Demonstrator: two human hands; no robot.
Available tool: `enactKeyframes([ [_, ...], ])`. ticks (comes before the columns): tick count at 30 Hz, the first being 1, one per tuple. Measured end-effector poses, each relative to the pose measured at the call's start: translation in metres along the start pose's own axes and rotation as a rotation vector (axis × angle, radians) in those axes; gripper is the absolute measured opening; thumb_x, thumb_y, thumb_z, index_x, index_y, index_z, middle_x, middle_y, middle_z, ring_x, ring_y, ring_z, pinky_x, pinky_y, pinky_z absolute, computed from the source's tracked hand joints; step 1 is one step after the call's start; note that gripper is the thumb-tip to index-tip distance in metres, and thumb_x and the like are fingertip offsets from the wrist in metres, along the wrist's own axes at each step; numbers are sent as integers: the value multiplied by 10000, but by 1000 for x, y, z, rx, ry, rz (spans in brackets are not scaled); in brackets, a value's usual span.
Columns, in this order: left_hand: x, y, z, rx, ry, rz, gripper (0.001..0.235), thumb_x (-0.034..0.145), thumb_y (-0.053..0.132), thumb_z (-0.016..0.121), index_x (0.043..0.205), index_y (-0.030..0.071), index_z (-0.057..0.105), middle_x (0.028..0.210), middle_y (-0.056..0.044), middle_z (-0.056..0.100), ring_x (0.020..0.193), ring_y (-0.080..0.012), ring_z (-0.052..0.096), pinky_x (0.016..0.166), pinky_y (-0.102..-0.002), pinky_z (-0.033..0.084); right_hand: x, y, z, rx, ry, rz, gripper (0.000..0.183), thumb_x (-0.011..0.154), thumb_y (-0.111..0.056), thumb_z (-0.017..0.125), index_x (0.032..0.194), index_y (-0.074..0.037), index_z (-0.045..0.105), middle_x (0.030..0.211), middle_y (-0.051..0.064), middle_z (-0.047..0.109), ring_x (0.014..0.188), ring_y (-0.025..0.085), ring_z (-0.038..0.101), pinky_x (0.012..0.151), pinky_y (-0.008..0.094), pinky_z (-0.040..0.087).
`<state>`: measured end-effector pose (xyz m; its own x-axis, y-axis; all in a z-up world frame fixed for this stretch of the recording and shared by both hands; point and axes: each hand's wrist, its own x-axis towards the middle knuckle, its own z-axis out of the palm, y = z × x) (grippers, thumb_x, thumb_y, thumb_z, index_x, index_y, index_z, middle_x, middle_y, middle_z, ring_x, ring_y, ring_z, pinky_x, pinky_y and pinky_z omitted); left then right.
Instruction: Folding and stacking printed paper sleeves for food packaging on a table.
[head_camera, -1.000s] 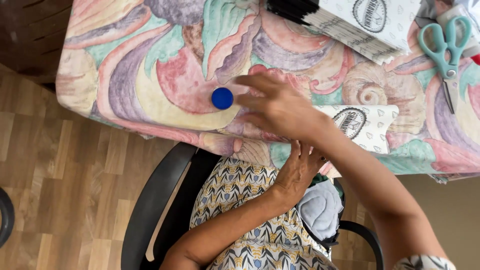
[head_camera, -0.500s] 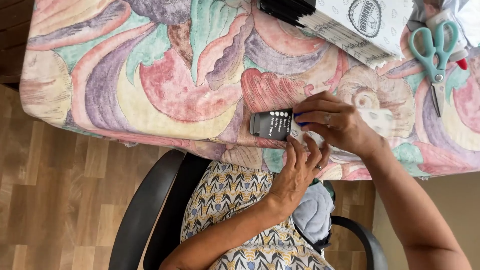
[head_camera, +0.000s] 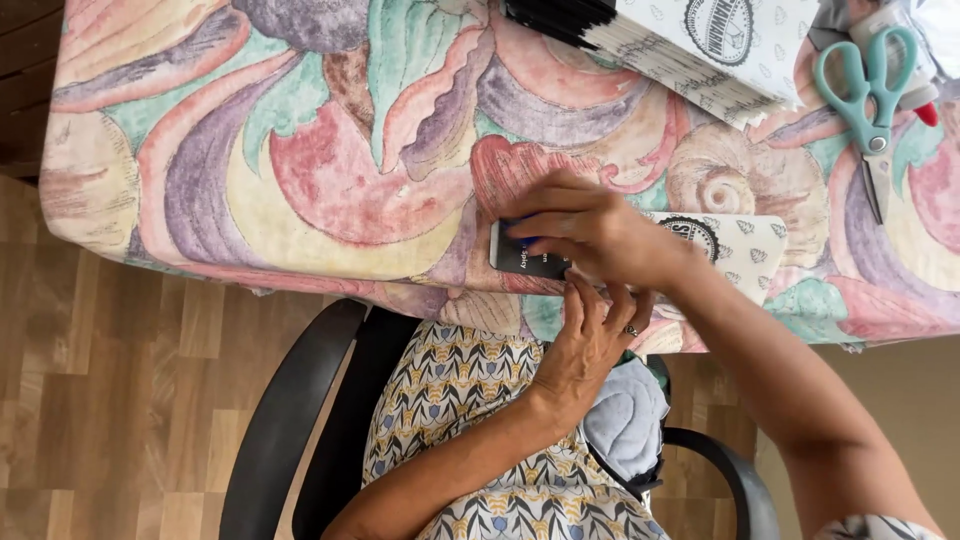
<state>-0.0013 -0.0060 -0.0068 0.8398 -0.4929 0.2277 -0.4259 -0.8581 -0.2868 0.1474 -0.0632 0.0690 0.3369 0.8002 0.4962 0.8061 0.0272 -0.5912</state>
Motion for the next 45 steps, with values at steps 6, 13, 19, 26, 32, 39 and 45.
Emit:
enactKeyframes([
  [6,0,-7,-5,109,43,-52,585,1126,279,513,1583,99,196,1414,-207,437,1165,-407,579,1074,-472,449,-118,-1,-87,-337,-10,288,144,925,-17,762,1060,29,744,1129,188,756,1078,305,734,966,352,655],
  [13,0,-6,-4,124,-11,-19,740,1056,340,599,1603,89,169,1422,-231,425,1157,-412,589,1076,-473,453,-117,0,-86,-293,6,333,238,872,-41,784,1098,17,735,1159,183,736,1127,324,704,1045,429,588],
  [19,-1,-2,-3,88,-43,-20,599,1017,319,497,1545,182,249,1405,-191,424,1165,-443,543,1063,-512,399,-2,6,-2,-23,-91,45,201,959,-66,704,1106,72,693,1182,207,689,1137,365,644,1002,465,554],
  [26,-1,-9,-9,97,-44,6,732,1030,359,551,1610,124,172,1419,-235,433,1171,-446,557,1059,-502,430,-93,-2,-69,-235,62,396,200,947,2,728,1146,-24,719,1228,117,740,1202,283,698,1094,372,596],
  [32,1,-9,-6,83,4,-19,669,1047,305,556,1583,116,204,1388,-232,434,1142,-440,584,1055,-497,451,-197,-3,-126,-412,177,450,201,919,15,784,1101,76,725,1170,239,717,1136,358,697,1043,436,563],
  [39,0,-10,-10,82,5,-39,698,1054,357,569,1587,124,185,1393,-190,466,1157,-403,585,1066,-476,442,-192,-6,-150,-578,82,548,224,916,38,828,1131,31,766,1169,205,735,1085,313,716,1056,407,616],
  [45,3,-10,-8,71,59,-66,544,1108,280,446,1573,118,215,1369,-215,476,1124,-427,573,1029,-468,464,-134,-22,-102,-338,148,440,220,896,-18,780,1103,25,721,1154,189,719,1096,298,701,1041,374,617],
])
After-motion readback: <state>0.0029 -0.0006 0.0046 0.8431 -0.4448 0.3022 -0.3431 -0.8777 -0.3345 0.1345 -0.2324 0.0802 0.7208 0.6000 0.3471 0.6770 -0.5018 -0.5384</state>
